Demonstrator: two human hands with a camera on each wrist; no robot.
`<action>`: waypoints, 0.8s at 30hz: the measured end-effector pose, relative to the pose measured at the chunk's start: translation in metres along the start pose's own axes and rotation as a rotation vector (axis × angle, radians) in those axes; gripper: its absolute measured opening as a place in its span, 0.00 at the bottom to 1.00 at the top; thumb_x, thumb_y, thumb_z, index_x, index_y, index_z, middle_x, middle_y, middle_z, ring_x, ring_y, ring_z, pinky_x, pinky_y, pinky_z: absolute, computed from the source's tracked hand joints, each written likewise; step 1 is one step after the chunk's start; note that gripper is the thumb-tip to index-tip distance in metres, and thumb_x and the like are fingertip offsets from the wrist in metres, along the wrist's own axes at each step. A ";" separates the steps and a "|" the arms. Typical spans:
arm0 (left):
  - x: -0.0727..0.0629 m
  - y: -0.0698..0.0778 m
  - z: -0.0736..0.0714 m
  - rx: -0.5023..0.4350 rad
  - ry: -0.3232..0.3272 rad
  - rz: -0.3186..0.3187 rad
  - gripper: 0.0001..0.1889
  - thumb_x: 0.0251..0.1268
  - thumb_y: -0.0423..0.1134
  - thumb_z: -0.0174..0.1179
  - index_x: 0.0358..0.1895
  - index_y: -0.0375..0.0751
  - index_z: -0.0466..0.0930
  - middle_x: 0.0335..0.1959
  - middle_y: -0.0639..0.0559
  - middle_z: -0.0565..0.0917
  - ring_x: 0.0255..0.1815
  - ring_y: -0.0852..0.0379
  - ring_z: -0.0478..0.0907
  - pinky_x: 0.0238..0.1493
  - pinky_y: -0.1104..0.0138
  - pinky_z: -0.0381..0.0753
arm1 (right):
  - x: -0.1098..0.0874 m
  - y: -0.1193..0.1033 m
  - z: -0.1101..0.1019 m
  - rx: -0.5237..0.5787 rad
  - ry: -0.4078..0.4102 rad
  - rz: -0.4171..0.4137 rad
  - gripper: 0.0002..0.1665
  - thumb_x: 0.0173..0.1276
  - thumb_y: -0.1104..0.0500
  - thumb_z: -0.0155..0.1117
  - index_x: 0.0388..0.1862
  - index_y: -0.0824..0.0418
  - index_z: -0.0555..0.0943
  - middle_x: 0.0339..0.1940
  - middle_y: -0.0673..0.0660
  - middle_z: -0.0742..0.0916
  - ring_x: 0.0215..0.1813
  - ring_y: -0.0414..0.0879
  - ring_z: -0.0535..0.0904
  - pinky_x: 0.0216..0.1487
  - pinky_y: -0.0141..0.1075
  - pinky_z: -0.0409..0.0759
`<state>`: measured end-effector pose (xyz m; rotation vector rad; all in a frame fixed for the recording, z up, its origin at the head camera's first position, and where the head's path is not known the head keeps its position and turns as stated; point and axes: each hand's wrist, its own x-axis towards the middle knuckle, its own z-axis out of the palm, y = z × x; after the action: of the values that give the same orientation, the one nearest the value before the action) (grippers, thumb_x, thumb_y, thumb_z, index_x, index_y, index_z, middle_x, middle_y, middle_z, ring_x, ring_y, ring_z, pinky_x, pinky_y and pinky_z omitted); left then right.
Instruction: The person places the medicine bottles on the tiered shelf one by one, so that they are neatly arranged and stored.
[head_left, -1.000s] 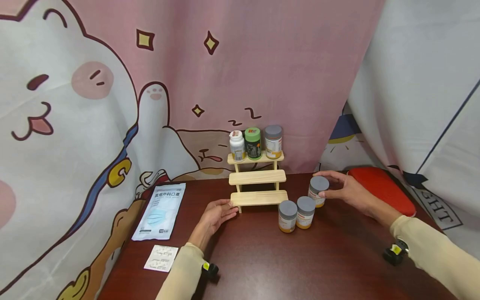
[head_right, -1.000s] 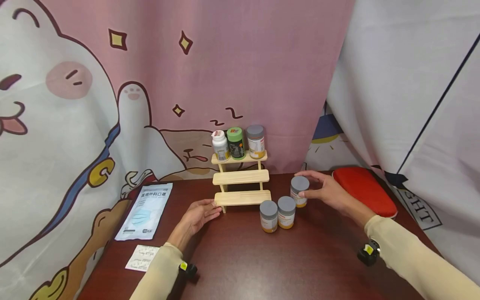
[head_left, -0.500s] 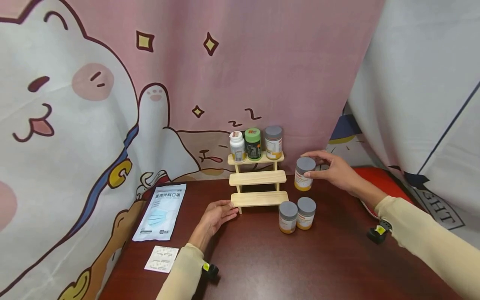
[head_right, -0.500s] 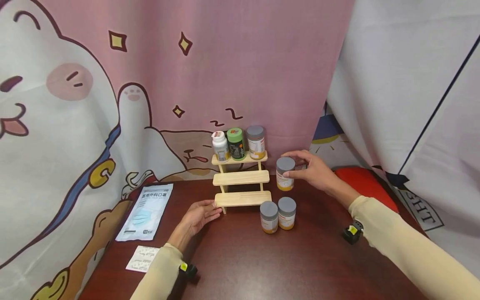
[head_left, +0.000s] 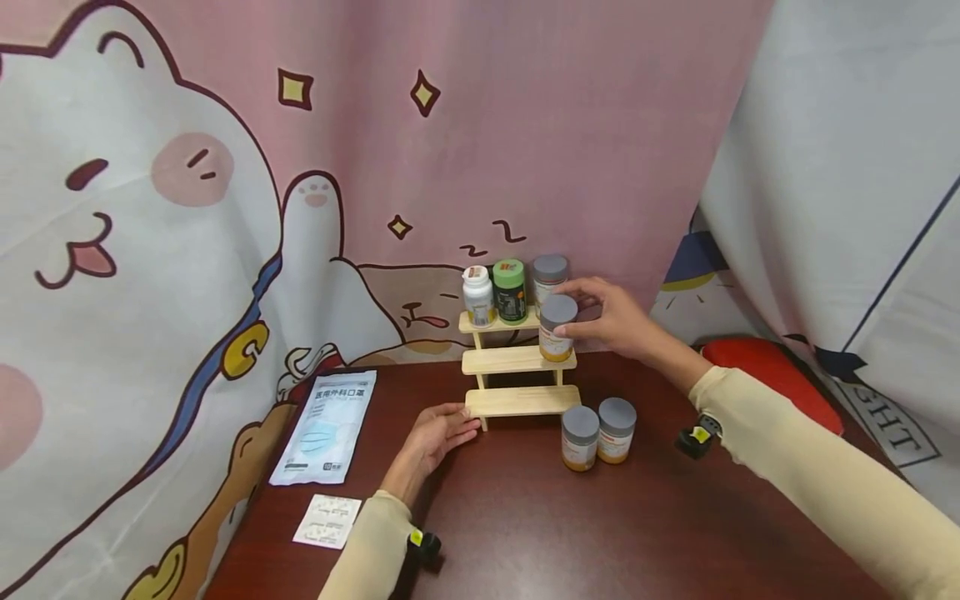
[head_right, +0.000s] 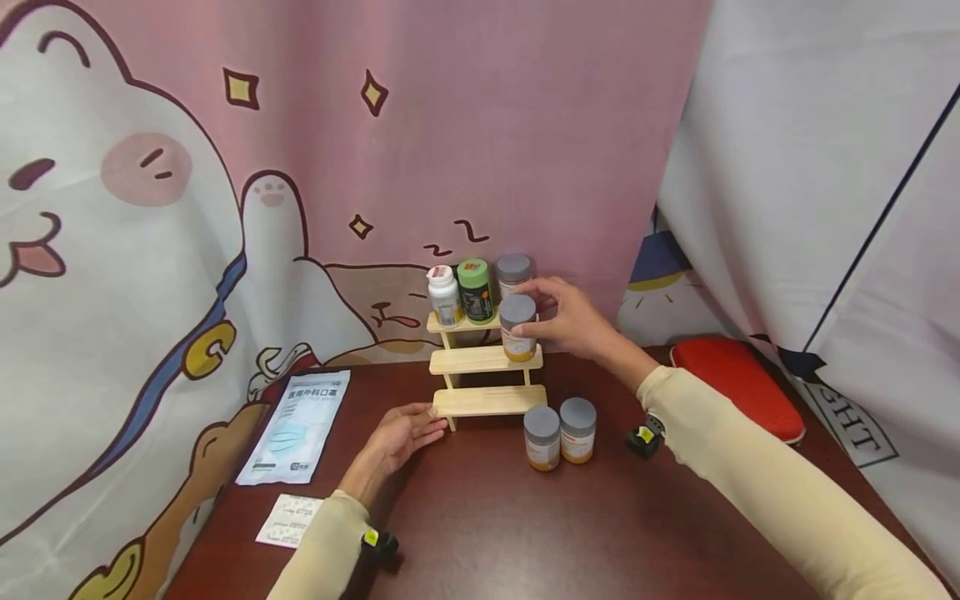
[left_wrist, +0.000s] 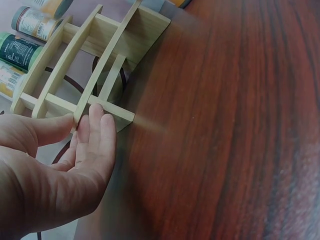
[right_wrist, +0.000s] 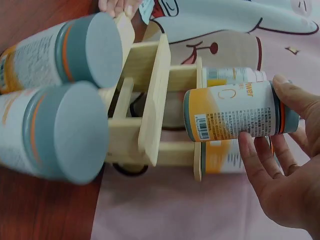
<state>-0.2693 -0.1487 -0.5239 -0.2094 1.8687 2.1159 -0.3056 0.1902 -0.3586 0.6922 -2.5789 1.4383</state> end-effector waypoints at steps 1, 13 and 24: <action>0.000 0.000 0.000 -0.002 -0.001 -0.001 0.20 0.80 0.31 0.57 0.68 0.26 0.72 0.54 0.38 0.87 0.57 0.44 0.89 0.61 0.57 0.90 | 0.002 -0.002 0.003 0.008 -0.007 0.000 0.36 0.64 0.57 0.82 0.70 0.56 0.80 0.63 0.62 0.82 0.60 0.58 0.81 0.63 0.58 0.82; 0.002 -0.001 0.000 -0.011 -0.001 -0.002 0.20 0.80 0.30 0.56 0.69 0.25 0.71 0.53 0.40 0.86 0.52 0.50 0.90 0.60 0.57 0.91 | 0.019 -0.015 0.035 0.076 -0.035 0.023 0.36 0.63 0.60 0.82 0.69 0.55 0.79 0.61 0.61 0.83 0.62 0.60 0.81 0.64 0.57 0.82; 0.000 -0.001 0.000 -0.020 -0.008 0.004 0.21 0.79 0.30 0.57 0.69 0.24 0.70 0.51 0.41 0.85 0.52 0.50 0.90 0.63 0.55 0.90 | 0.025 -0.019 0.072 0.102 -0.033 0.048 0.35 0.61 0.65 0.82 0.67 0.57 0.79 0.59 0.65 0.85 0.62 0.63 0.85 0.61 0.51 0.87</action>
<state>-0.2691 -0.1487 -0.5249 -0.2015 1.8459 2.1363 -0.3101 0.1133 -0.3753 0.6764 -2.5793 1.5960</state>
